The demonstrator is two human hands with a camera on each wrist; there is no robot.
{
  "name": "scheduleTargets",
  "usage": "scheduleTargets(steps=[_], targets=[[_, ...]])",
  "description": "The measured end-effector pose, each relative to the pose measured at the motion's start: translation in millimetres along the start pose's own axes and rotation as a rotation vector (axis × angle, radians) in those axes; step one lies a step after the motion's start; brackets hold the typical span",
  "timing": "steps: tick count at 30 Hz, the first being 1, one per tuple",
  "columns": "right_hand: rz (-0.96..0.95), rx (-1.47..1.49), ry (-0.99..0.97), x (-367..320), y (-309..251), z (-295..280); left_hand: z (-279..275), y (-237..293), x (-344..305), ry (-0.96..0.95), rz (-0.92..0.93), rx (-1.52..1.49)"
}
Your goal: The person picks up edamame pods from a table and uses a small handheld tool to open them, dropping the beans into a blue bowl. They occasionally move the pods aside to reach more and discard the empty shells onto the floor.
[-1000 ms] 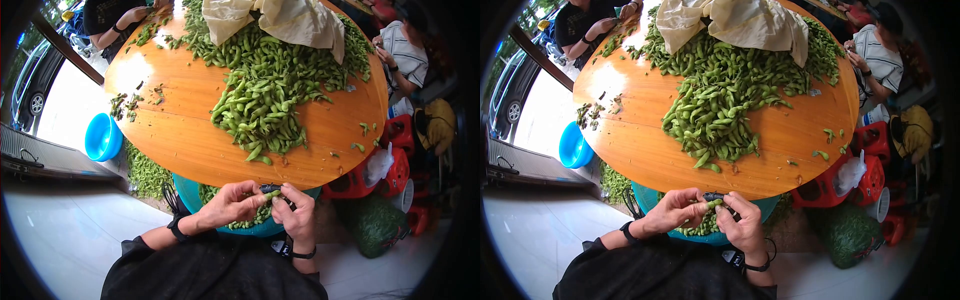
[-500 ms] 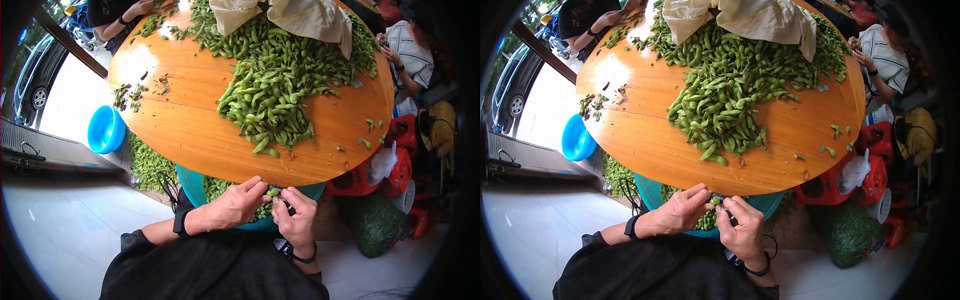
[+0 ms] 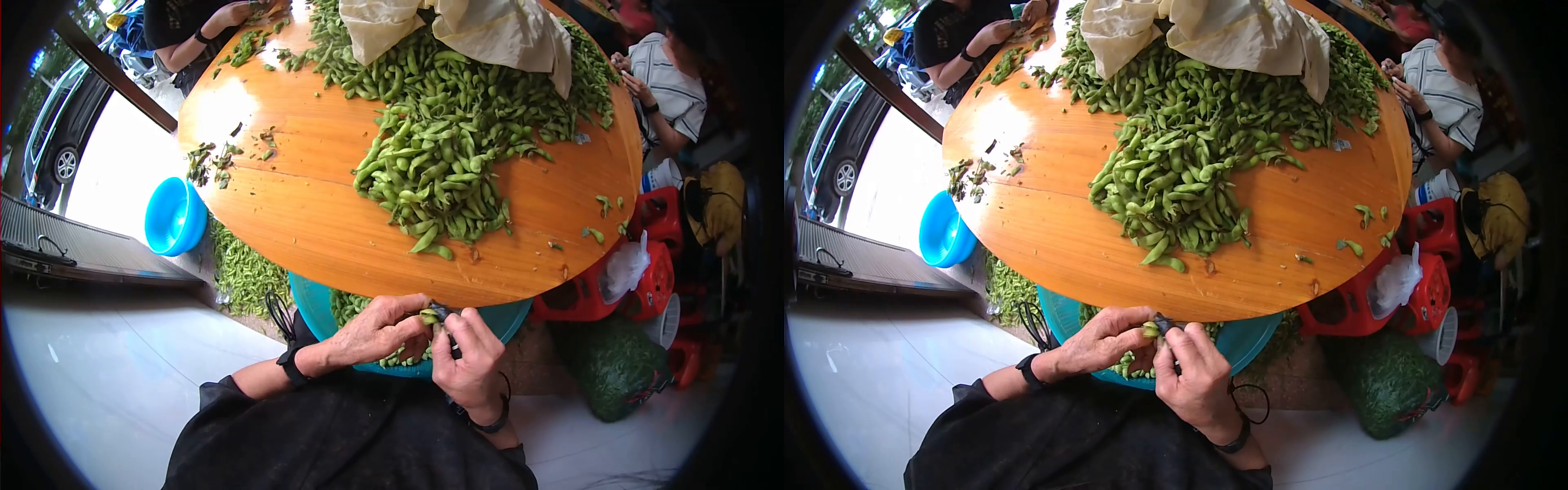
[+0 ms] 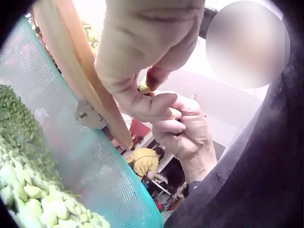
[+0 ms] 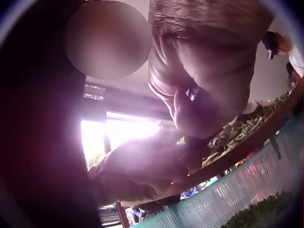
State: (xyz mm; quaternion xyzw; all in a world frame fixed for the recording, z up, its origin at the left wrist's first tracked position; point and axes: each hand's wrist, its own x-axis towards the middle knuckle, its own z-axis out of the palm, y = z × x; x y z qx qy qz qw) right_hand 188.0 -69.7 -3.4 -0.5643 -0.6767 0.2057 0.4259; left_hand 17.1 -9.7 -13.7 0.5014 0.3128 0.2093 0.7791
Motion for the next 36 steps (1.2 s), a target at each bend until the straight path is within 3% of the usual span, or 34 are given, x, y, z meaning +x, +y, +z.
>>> scheduleTargets(steps=[1,4,6,8,9,10,11,13,15,16,19,20,24,28,30,34,36], targets=[[-0.039,-0.041,0.013,-1,-1,3,1,-3,0,0.005,0.014,-0.155],[-0.066,-0.046,0.026,4,0,-5,1,-9,4,-0.018,0.036,-0.029],[0.112,0.049,0.016,1,12,-35,-2,2,-1,-0.098,0.203,0.443],[0.244,-0.005,-0.134,-8,26,-87,-11,6,1,-0.066,0.444,0.866],[0.276,-0.072,-0.227,-13,31,-113,-12,9,4,-0.064,0.445,0.867],[0.309,-0.139,-0.319,-18,36,-131,-13,14,8,0.074,0.426,0.981],[0.337,-0.248,-0.235,-22,39,-136,-13,18,14,0.216,0.405,1.091],[0.390,-0.445,-0.155,-26,46,-148,-16,24,32,0.316,0.444,1.234],[0.440,-0.409,-0.101,-21,44,-144,-21,17,46,0.450,0.565,1.428],[0.495,-0.366,-0.049,-15,39,-137,-20,18,48,0.449,0.568,1.431],[0.291,-0.234,-0.015,0,38,-99,-17,18,51,0.521,0.601,1.434],[0.246,-0.175,-0.016,7,34,-84,-17,17,51,0.530,0.573,1.310],[0.264,0.176,0.078,26,27,-34,-11,32,44,0.498,0.633,0.965],[0.287,0.331,0.057,36,22,-16,-14,26,39,0.403,0.659,0.762],[0.224,0.409,0.027,35,22,-11,-11,33,31,0.347,0.450,0.668],[0.245,0.392,-0.017,35,20,-11,-14,21,29,0.338,0.311,0.506],[0.280,0.451,-0.047,33,21,-12,-15,17,26,0.227,0.056,0.171]])
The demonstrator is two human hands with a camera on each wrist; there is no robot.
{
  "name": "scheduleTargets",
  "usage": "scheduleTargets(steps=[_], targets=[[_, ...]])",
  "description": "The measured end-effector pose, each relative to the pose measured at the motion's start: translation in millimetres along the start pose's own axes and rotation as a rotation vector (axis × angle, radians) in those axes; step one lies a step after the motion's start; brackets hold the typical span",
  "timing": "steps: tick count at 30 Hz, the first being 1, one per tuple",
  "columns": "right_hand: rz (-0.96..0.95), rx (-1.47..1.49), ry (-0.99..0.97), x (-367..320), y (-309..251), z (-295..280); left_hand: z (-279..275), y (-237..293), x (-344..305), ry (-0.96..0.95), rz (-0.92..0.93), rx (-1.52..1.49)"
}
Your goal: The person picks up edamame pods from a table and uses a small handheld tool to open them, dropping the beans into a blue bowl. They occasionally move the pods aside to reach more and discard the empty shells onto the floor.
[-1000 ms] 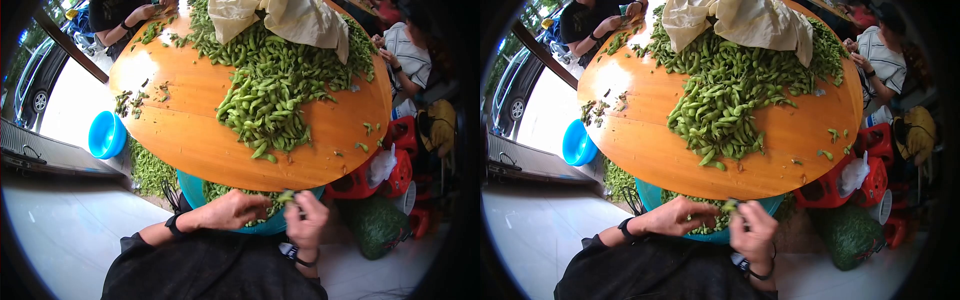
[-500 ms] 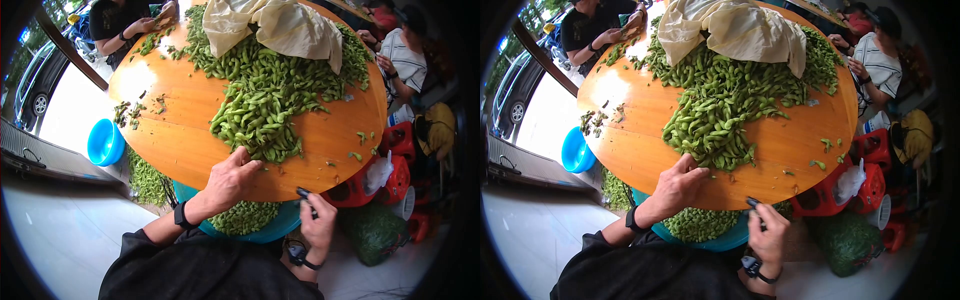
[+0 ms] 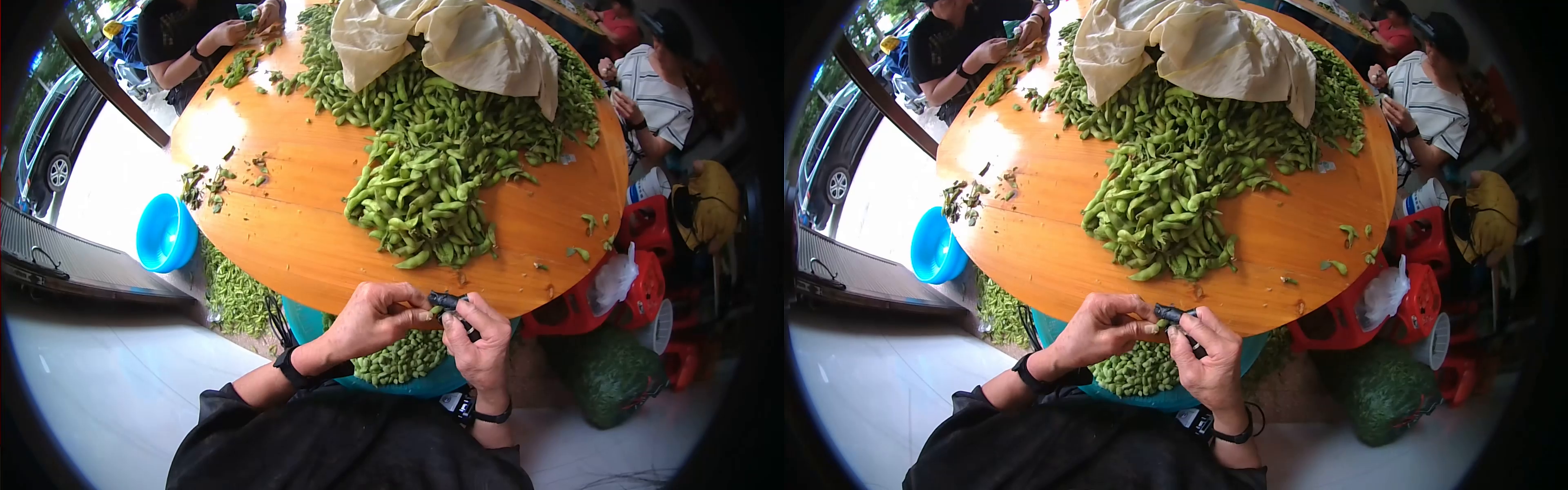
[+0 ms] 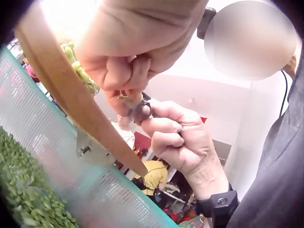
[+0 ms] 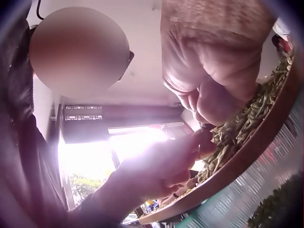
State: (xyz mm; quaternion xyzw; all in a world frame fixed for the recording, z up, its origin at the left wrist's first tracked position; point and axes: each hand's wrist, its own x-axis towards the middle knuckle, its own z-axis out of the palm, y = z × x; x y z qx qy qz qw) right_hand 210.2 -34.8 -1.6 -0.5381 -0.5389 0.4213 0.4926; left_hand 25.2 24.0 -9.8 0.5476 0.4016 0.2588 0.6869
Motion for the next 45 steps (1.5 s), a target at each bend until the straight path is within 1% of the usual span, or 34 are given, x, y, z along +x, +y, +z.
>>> scheduleTargets(steps=[1,2,3,4,5,6,8,9,10,11,12,14,15,16,18,19,20,22,23,24,25,26,28,30,31,33,35,37,40,41,42,43,44,45], targets=[[0.034,0.058,-0.027,-1,0,-2,-2,-2,0,-0.001,-0.003,-0.003],[0.039,0.057,-0.028,-2,0,-4,-5,-5,0,-0.112,-0.065,-0.183],[0.158,0.303,-0.082,-3,0,-8,-7,-7,0,-0.222,-0.126,-0.364],[0.278,0.549,-0.135,-4,-1,-11,-6,-5,-1,-0.220,-0.128,-0.368],[0.313,0.612,-0.190,-3,-2,-14,-5,-1,-3,-0.258,-0.164,-0.470],[0.315,0.613,-0.192,-4,-2,-13,-5,0,-4,-0.296,-0.199,-0.571],[0.308,0.584,-0.147,-7,-2,-10,-4,-3,-4,-0.324,-0.180,-0.572],[0.310,0.584,-0.147,-7,-3,-8,-1,-3,-6,-0.299,-0.117,-0.540],[0.192,0.327,-0.093,-7,-4,-5,3,-4,-7,-0.272,-0.054,-0.508],[0.073,0.070,-0.038,-7,-4,-3,15,-10,-7,-0.169,0.023,-0.464],[0.073,0.072,-0.040,-8,-3,-1,15,-12,-7,-0.168,0.022,-0.463],[-0.100,-0.145,0.009,-12,3,1,15,-9,-9,-0.069,0.048,-0.159],[-0.120,-0.144,0.028,-13,7,1,16,-3,-12,0.004,0.086,0.113],[-0.118,-0.144,0.027,-14,6,0,15,-3,-11,0.004,0.085,0.112],[0.150,0.230,-0.024,-13,2,-4,12,-3,-9,0.011,0.287,0.270],[0.192,0.290,-0.044,-12,3,-4,10,-2,-8,-0.008,0.334,0.307],[0.193,0.290,-0.045,-13,3,-5,6,-2,-8,-0.006,0.332,0.306],[0.290,0.329,-0.049,-13,4,-6,-2,-4,-7,-0.226,-0.031,-0.001],[0.288,0.330,-0.054,-12,4,-3,-4,1,-7,-0.258,-0.111,-0.093],[-0.036,-0.042,0.018,-11,2,2,-4,1,-8,-0.254,-0.112,-0.093],[-0.361,-0.413,0.092,-11,1,7,-2,2,-8,-0.247,-0.097,-0.212],[-0.360,-0.413,0.091,-12,0,12,0,1,-8,-0.241,-0.082,-0.331],[-0.398,-0.513,0.170,-17,-1,19,5,-4,-10,-0.216,-0.096,-0.383],[-0.415,-0.552,0.176,-17,-2,22,10,-10,-11,-0.167,-0.133,-0.557],[-0.414,-0.564,0.186,-16,0,22,11,-2,-14,-0.149,-0.123,-0.491],[-0.382,-0.541,0.188,-17,3,20,14,-4,-15,-0.131,-0.133,-0.494],[-0.399,-0.548,0.189,-17,2,23,20,-6,-16,-0.111,-0.141,-0.498],[-0.419,-0.552,0.189,-16,2,25,25,-11,-17,0.026,-0.101,-0.552],[-0.456,-0.563,0.212,-17,2,22,22,-20,-13,-0.028,-0.060,-0.593],[-0.403,-0.515,0.207,-17,0,14,21,-17,-15,-0.029,-0.058,-0.593],[-0.350,-0.467,0.202,-18,0,4,20,-10,-19,-0.096,-0.076,-0.505],[-0.178,-0.295,0.211,-24,1,-8,18,-3,-22,-0.163,-0.094,-0.415],[-0.112,-0.268,0.178,-27,-6,-28,11,7,-23,-0.249,0.023,-0.049],[-0.065,-0.316,0.059,-33,-9,-57,5,0,-23,-0.311,0.283,0.183]])
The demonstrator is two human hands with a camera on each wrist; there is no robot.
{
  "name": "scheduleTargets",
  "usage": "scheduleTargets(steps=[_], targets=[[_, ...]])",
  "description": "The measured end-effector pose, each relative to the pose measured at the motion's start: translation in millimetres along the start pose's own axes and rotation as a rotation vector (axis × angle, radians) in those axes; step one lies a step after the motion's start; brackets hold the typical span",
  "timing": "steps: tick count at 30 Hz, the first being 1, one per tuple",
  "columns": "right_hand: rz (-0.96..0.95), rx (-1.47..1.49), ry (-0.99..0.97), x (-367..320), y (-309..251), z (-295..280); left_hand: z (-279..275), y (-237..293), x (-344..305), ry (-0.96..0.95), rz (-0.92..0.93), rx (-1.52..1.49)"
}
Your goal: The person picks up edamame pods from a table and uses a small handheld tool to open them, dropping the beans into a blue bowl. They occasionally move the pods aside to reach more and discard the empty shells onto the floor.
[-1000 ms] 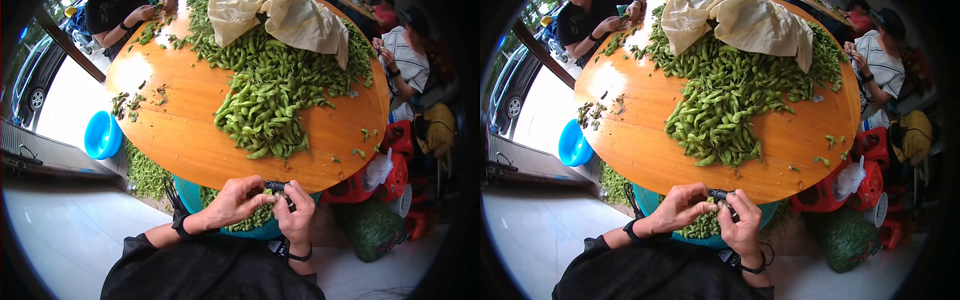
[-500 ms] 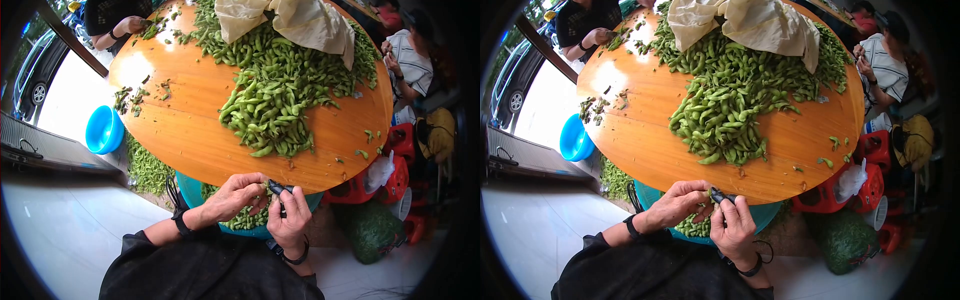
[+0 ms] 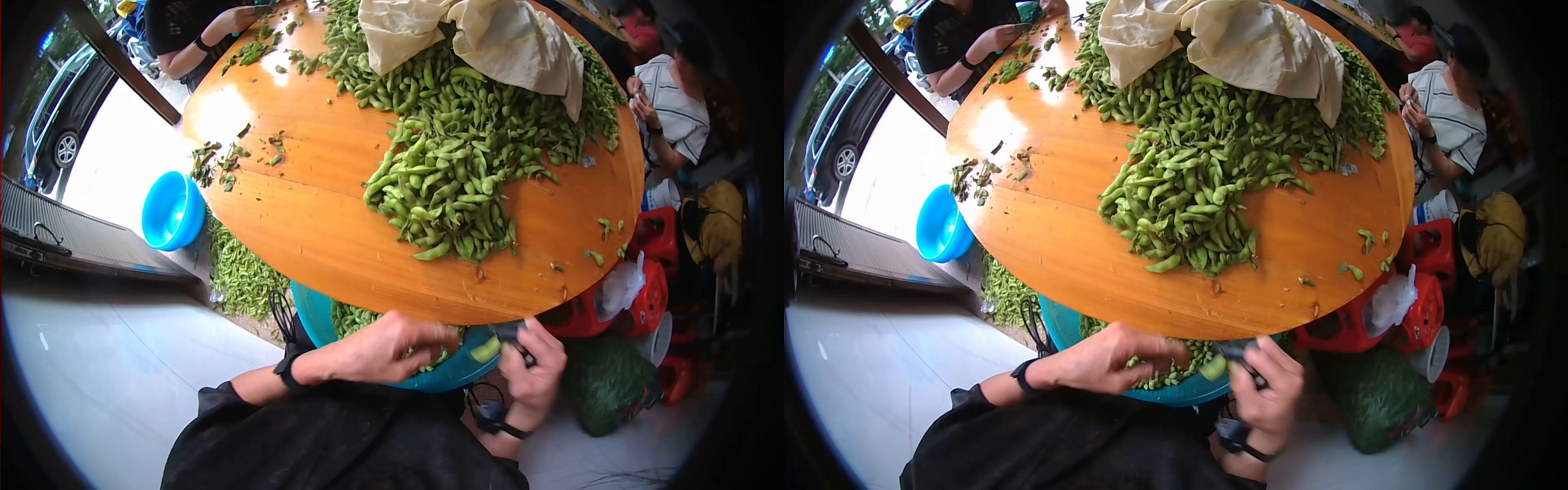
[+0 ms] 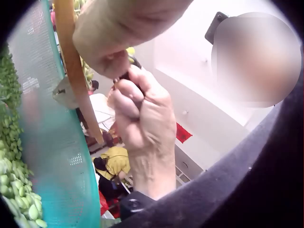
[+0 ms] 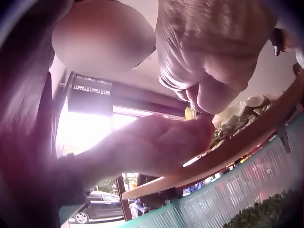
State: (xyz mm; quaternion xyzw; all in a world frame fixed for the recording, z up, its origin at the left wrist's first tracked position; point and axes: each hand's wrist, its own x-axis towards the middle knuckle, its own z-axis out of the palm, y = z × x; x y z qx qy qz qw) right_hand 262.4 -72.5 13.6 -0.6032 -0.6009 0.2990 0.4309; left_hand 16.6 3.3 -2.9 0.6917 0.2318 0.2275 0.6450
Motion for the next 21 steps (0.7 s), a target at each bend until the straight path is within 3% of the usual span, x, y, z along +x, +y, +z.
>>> scheduleTargets(steps=[1,2,3,5,7,10,13,15,17,18,19,21], targets=[[-0.059,-0.097,-0.178,0,0,-31,-4,-7,-3,-0.076,0.225,0.260],[-0.069,-0.137,-0.267,-7,4,-55,-7,-4,-2,-0.076,0.226,0.262],[0.009,-0.227,-0.383,-5,-6,-74,-11,0,1,0.043,0.221,0.403],[0.200,-0.288,-0.251,-17,-3,-88,-18,4,11,0.308,0.125,0.636],[0.205,-0.293,-0.168,-11,-1,-78,-25,-7,29,0.541,0.169,0.928],[0.166,-0.271,-0.083,3,3,-50,-22,-22,40,0.610,0.186,1.067],[0.086,-0.109,-0.057,18,4,-6,-19,-24,39,0.651,0.175,1.018],[0.124,0.062,-0.046,28,0,23,-16,-19,37,0.686,0.188,0.963],[0.218,0.224,-0.018,32,-2,45,-13,-17,31,0.699,0.277,0.723],[0.211,0.297,0.005,34,-2,55,-11,-4,22,0.582,0.069,0.554],[0.186,0.314,-0.013,36,-6,59,-9,-5,18,0.580,0.069,0.553],[0.170,0.385,-0.067,35,-11,63,-7,-7,12,0.444,-0.077,0.171]])
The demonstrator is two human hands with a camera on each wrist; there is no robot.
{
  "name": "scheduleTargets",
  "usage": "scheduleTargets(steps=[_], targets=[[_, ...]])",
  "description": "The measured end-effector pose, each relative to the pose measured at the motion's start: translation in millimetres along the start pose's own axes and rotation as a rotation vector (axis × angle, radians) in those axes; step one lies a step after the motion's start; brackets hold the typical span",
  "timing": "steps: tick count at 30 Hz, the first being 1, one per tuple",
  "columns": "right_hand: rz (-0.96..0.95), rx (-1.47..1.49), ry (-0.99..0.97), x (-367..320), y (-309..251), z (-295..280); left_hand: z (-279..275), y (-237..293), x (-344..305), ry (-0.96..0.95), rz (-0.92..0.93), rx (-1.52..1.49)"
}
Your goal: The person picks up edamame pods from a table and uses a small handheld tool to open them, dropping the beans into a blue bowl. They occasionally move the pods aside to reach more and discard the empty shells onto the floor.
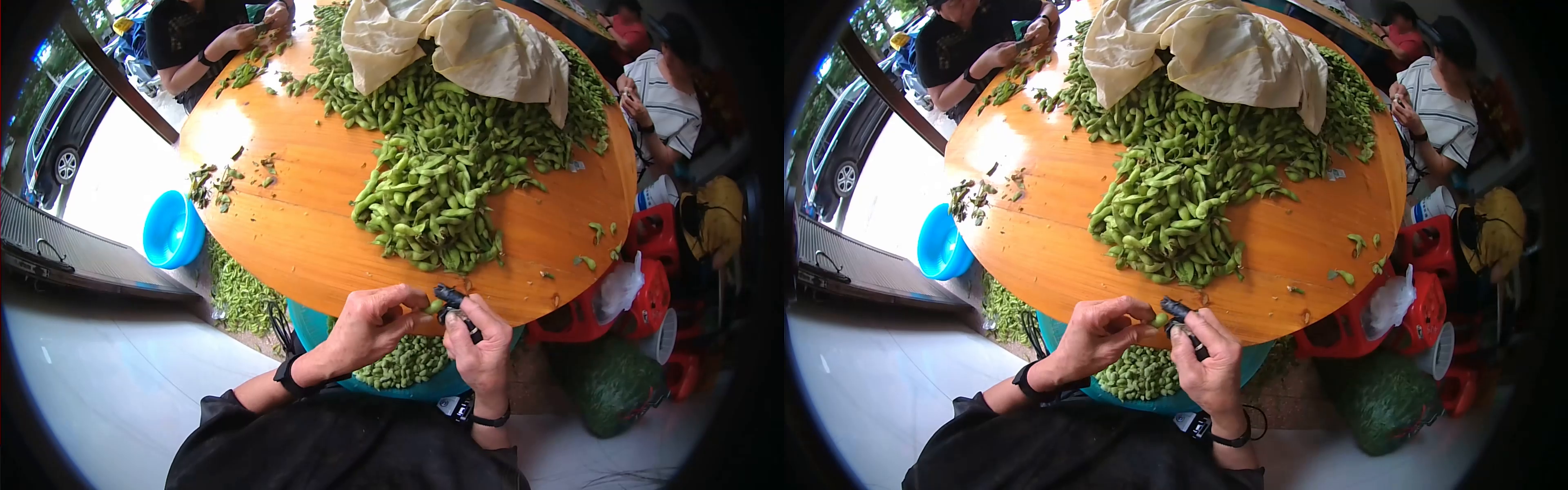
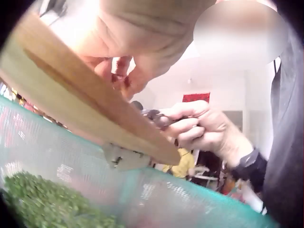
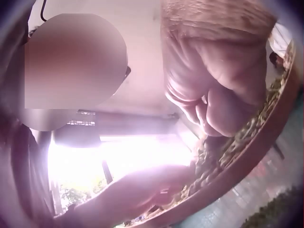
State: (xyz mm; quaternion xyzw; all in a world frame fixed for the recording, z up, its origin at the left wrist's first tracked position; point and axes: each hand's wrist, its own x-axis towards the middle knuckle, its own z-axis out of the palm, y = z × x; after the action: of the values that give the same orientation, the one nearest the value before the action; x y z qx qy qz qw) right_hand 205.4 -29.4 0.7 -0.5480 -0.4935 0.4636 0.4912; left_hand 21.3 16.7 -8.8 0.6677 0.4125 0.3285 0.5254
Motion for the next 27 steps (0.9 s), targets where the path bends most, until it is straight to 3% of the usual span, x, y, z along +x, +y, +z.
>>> scheduleTargets(steps=[4,8,10,11,13,15,16,19,22,24,27], targets=[[-0.026,-0.054,-0.012,-2,3,2,2,6,-2,-0.022,-0.154,-0.304],[-0.067,-0.134,-0.028,-3,9,-1,9,-4,-3,0.013,-0.050,-0.209],[-0.083,-0.164,-0.031,-5,10,-1,8,-3,-4,-0.033,-0.167,-0.314],[-0.039,-0.073,-0.035,-5,7,0,7,-4,-4,-0.033,-0.169,-0.316],[0.009,0.019,-0.041,-6,2,-2,2,-7,-5,-0.152,-0.327,-0.673],[0.221,0.479,-0.180,-5,0,-11,-2,-6,-3,-0.240,-0.395,-0.826],[0.223,0.480,-0.182,-4,1,-12,-3,-6,-2,-0.331,-0.460,-0.977],[0.246,0.671,-0.235,-3,2,-13,0,-5,-2,-0.362,-0.448,-1.019],[0.214,0.461,-0.166,-6,-1,-11,15,-3,-5,-0.274,-0.377,-0.937],[-0.164,-0.203,-0.065,-7,7,-8,18,-1,-6,-0.195,-0.331,-0.862],[-0.257,-0.281,-0.002,-10,8,-4,15,-1,-9,-0.227,-0.349,-0.666]])
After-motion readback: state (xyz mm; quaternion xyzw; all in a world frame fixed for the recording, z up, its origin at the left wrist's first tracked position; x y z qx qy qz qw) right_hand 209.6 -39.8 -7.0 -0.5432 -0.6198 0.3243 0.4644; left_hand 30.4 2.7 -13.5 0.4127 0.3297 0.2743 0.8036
